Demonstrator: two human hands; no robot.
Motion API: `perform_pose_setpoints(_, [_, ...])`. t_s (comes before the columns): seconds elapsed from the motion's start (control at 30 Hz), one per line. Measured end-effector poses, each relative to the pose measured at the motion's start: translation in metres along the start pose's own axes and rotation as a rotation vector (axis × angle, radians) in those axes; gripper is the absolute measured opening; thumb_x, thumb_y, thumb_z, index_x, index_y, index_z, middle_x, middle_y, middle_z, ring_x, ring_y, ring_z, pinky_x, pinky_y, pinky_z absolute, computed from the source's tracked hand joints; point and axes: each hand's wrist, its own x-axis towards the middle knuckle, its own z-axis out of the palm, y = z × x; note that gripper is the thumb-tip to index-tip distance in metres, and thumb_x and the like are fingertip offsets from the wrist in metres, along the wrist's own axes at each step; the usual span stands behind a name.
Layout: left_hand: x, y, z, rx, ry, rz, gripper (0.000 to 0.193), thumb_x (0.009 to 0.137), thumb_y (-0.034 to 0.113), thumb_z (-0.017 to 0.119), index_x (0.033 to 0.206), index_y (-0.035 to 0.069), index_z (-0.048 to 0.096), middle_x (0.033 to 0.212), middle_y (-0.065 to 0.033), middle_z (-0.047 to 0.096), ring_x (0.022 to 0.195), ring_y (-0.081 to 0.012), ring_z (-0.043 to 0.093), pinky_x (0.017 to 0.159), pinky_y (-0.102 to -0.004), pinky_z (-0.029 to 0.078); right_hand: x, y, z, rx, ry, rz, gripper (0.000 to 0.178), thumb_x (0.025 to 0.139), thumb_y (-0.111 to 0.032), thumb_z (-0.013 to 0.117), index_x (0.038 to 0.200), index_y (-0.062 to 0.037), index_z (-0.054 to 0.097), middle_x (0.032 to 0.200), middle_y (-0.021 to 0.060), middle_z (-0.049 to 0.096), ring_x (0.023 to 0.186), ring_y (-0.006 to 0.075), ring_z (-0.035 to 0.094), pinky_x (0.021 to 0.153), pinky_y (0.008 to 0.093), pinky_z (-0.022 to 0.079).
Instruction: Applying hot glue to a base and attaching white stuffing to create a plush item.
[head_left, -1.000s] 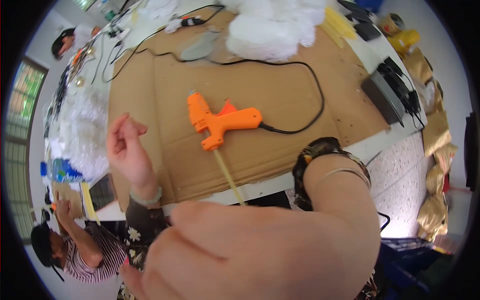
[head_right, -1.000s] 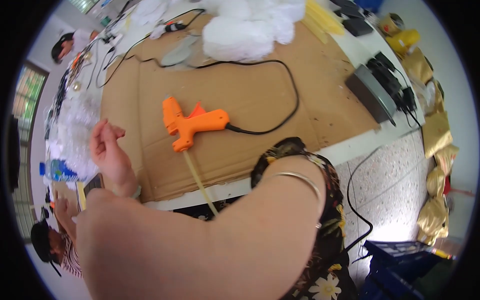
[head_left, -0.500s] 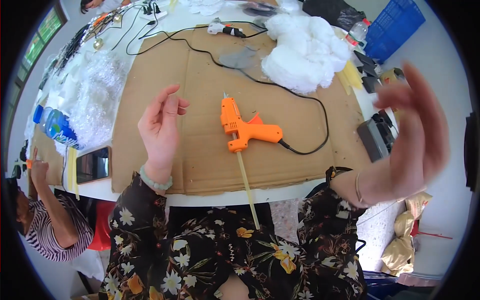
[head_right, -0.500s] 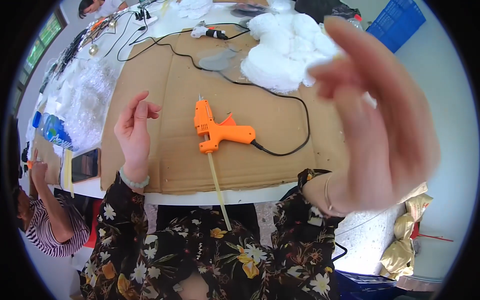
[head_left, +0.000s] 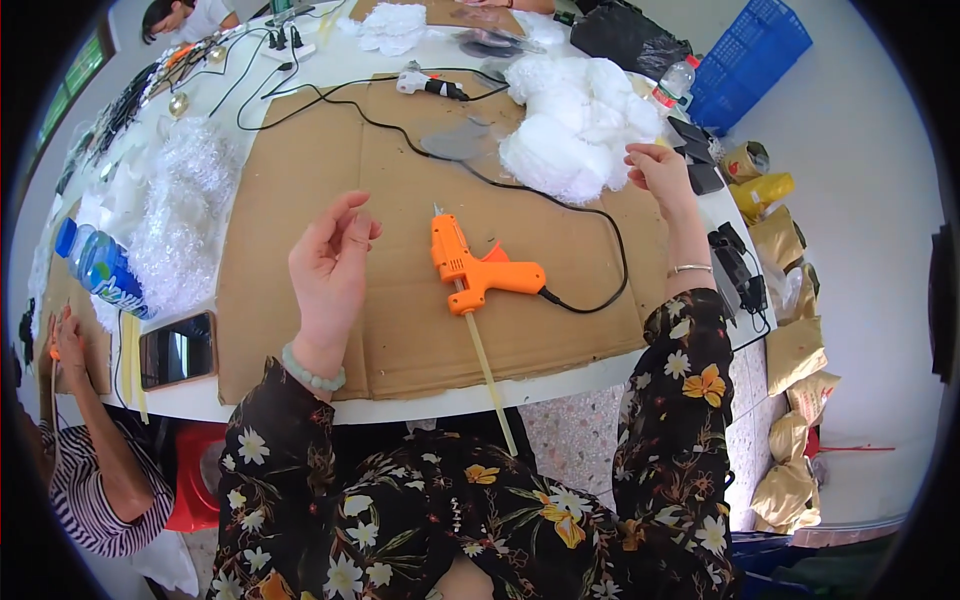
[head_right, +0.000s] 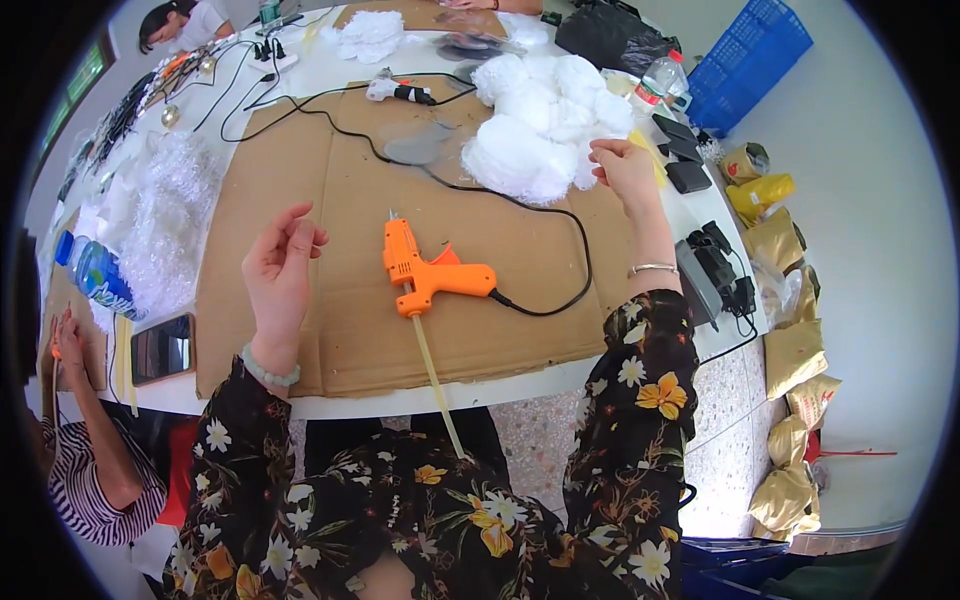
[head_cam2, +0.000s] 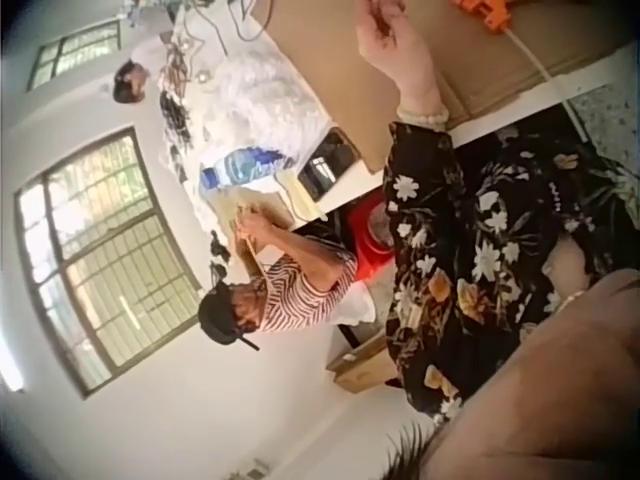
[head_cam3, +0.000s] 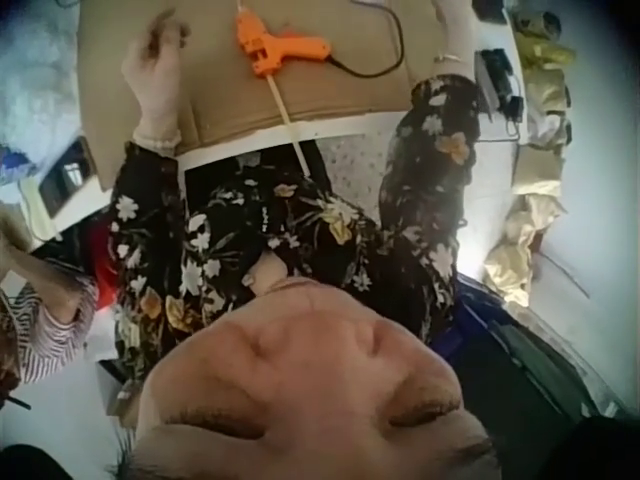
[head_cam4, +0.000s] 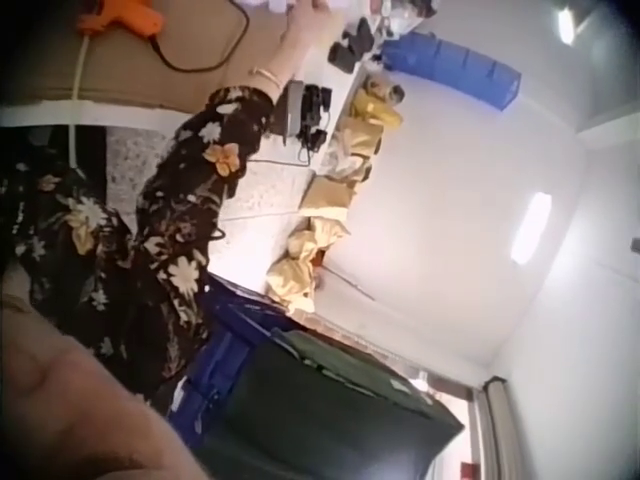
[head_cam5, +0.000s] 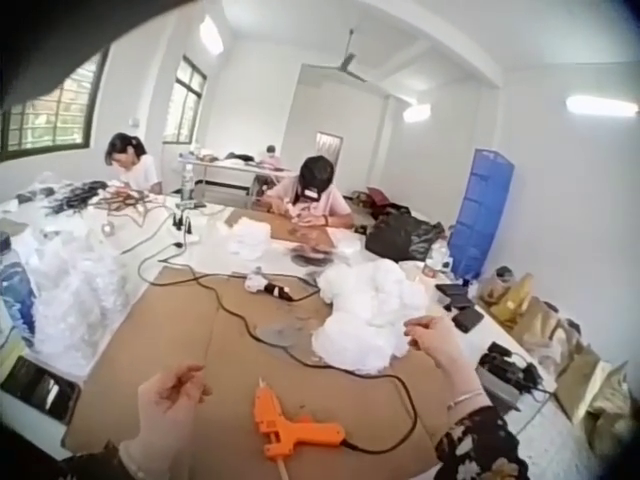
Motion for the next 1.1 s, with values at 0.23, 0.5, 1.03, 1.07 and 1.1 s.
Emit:
perform_pose_setpoints(0.23, [-0.001,0.003,0.000,-0.003,-0.014,-0.057,0.020,0.089,0.000,0.055,0.109,-0.003,0.059,0.084,-0.0028,0.058,0.077,-0.0087,0.058,0.072,-0.0223,0.049,0.012,0.004,0.027,-0.151,0.085,-0.181,0.020,0.079,-0.011,0.062,0.095,0.0006,0.067,0.077,0.0054,0.066,0.069,0.0114,0.059,0.063,0.0249,0.047])
perform_pose_setpoints(0.5, [0.003,0.001,0.001,-0.009,0.063,-0.009,0.026,0.088,0.000,0.056,0.113,0.001,0.058,0.083,-0.0010,0.056,0.070,-0.0070,0.053,0.062,-0.0202,0.046,0.000,-0.039,0.059,-0.084,-0.101,-0.255,0.019,0.082,-0.010,0.060,0.097,-0.0002,0.067,0.082,0.0048,0.066,0.070,0.0090,0.056,0.063,0.0227,0.046])
perform_pose_setpoints(1.03, [0.003,-0.002,0.000,0.098,0.052,0.064,0.021,0.085,0.001,0.059,0.106,0.001,0.062,0.079,-0.0053,0.060,0.066,-0.0100,0.057,0.058,-0.0225,0.047,-0.002,-0.033,0.078,-0.451,-0.189,-0.306,0.017,0.077,-0.016,0.069,0.084,-0.0004,0.068,0.076,0.0034,0.063,0.070,0.0099,0.054,0.062,0.0252,0.045])
perform_pose_setpoints(1.07, [0.003,-0.001,0.001,0.097,0.054,0.064,0.021,0.085,0.001,0.059,0.106,0.001,0.062,0.079,-0.0053,0.060,0.066,-0.0100,0.057,0.058,-0.0225,0.047,-0.001,-0.032,0.077,-0.453,-0.190,-0.307,0.017,0.077,-0.016,0.069,0.084,-0.0004,0.068,0.076,0.0034,0.063,0.070,0.0099,0.054,0.062,0.0252,0.045])
perform_pose_setpoints(1.1, [0.004,-0.001,0.001,0.098,0.052,0.055,0.020,0.085,0.001,0.059,0.105,0.001,0.063,0.079,-0.0055,0.060,0.066,-0.0103,0.057,0.058,-0.0226,0.047,-0.001,-0.032,0.076,-0.395,-0.188,-0.296,0.017,0.076,-0.015,0.069,0.084,-0.0006,0.068,0.075,0.0036,0.063,0.069,0.0101,0.054,0.062,0.0251,0.045])
